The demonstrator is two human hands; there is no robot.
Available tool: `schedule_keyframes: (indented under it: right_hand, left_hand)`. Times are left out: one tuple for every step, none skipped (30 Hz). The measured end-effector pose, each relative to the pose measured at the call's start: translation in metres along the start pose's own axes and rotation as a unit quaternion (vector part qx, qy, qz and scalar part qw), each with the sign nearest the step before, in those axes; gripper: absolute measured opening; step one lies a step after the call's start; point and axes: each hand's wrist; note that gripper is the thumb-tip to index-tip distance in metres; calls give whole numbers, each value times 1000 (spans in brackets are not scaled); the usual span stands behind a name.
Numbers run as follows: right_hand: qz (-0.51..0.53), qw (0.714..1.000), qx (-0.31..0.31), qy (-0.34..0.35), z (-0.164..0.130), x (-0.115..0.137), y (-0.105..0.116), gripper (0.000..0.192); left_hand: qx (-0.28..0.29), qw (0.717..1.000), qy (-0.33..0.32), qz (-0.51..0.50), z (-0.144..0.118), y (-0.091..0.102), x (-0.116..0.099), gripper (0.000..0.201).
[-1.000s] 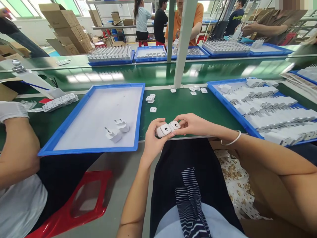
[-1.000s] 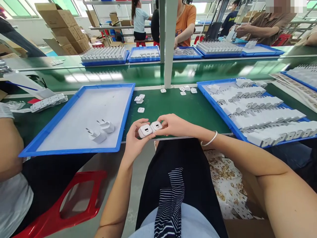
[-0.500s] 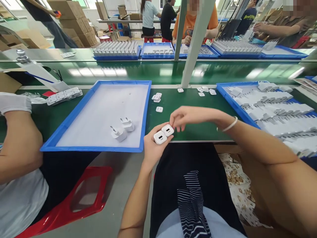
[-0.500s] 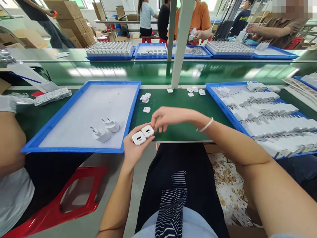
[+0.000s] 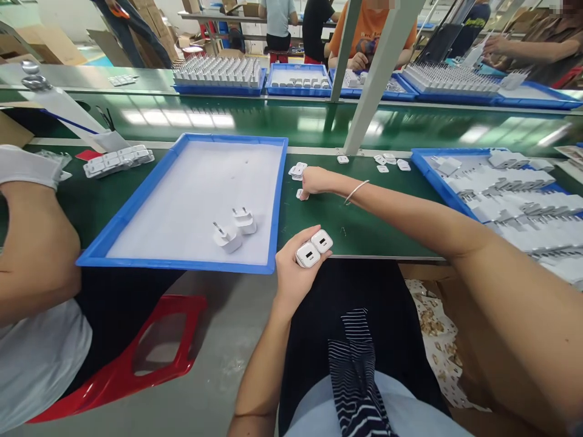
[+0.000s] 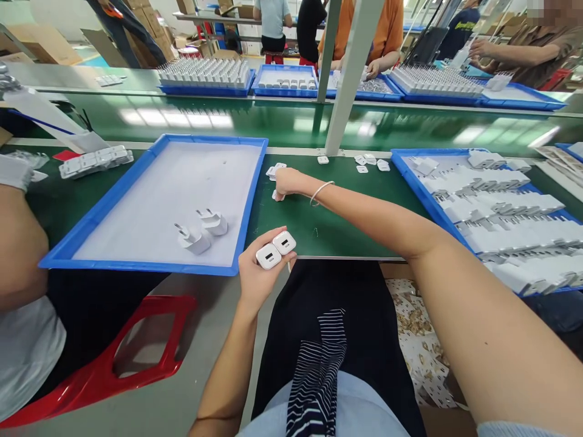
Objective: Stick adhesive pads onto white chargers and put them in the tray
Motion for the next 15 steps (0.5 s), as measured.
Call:
schedule_keyframes:
  right_hand:
    - [-4, 1000, -2, 0, 1, 2, 2, 29]
    - [-6, 1000, -6, -1, 2, 3, 3, 32]
    - [-7, 1000, -10, -1, 1, 4, 3, 35]
    - [-7, 1000, -13, -1, 0, 4, 3, 36]
    - [-7, 1000, -16, -1, -3, 4, 2, 36]
    - [-5, 1000, -18, -1, -6, 3, 1, 35]
    - [-4, 1000, -22, -1, -9, 2, 0, 34]
    - [-1, 1000, -24, -1, -13, 2, -1, 32]
    - [2, 1000, -24, -1, -17, 1, -2, 31]
    - [7, 1000, -21, -3, -19, 1, -2, 30]
    - [13, 1000, -14, -6, -21, 2, -2, 28]
    - [20, 1000, -3, -9, -22, 3, -2, 25]
    - [26, 1000, 8, -14, -22, 4, -1, 23]
    - [31, 999, 18, -19, -22, 5, 1, 21]
    - [34, 999, 25, -25, -20, 7, 2, 20]
  left_hand:
    - [-7, 1000, 6, -1, 1, -1, 1, 40]
    - [-12, 1000, 10, -1, 2, -1, 1, 41]
    - [-16, 1000, 13, -1, 2, -1, 2, 41]
    - [-18, 1000, 15, -2, 2, -1, 3, 42]
    - [-20, 1000, 15, -3, 2, -2, 3, 42]
    - [-21, 1000, 14, -3, 2, -2, 4, 42]
    - [-22, 1000, 13, -2, 1, -1, 4, 42]
    - [-22, 1000, 11, 0, 1, -1, 5, 42]
    - [-22, 1000, 8, 2, 1, -1, 5, 41]
    - [-21, 1000, 6, 5, 0, -2, 5, 41]
    - [-19, 1000, 4, 7, 0, -2, 5, 41]
    - [-18, 1000, 3, 8, 0, -2, 4, 40]
    - [-17, 1000, 2, 10, 0, -2, 3, 40]
    - [-18, 1000, 1, 12, -1, -3, 2, 40]
    - [-19, 1000, 1, 13, -1, -4, 1, 40]
Point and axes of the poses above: each hand's wrist, its own z-axis towards the middle knuckle, its own y-axis out of the back of the hand, x = y × z, and after that the axes turned 9 degrees about -z, right-handed
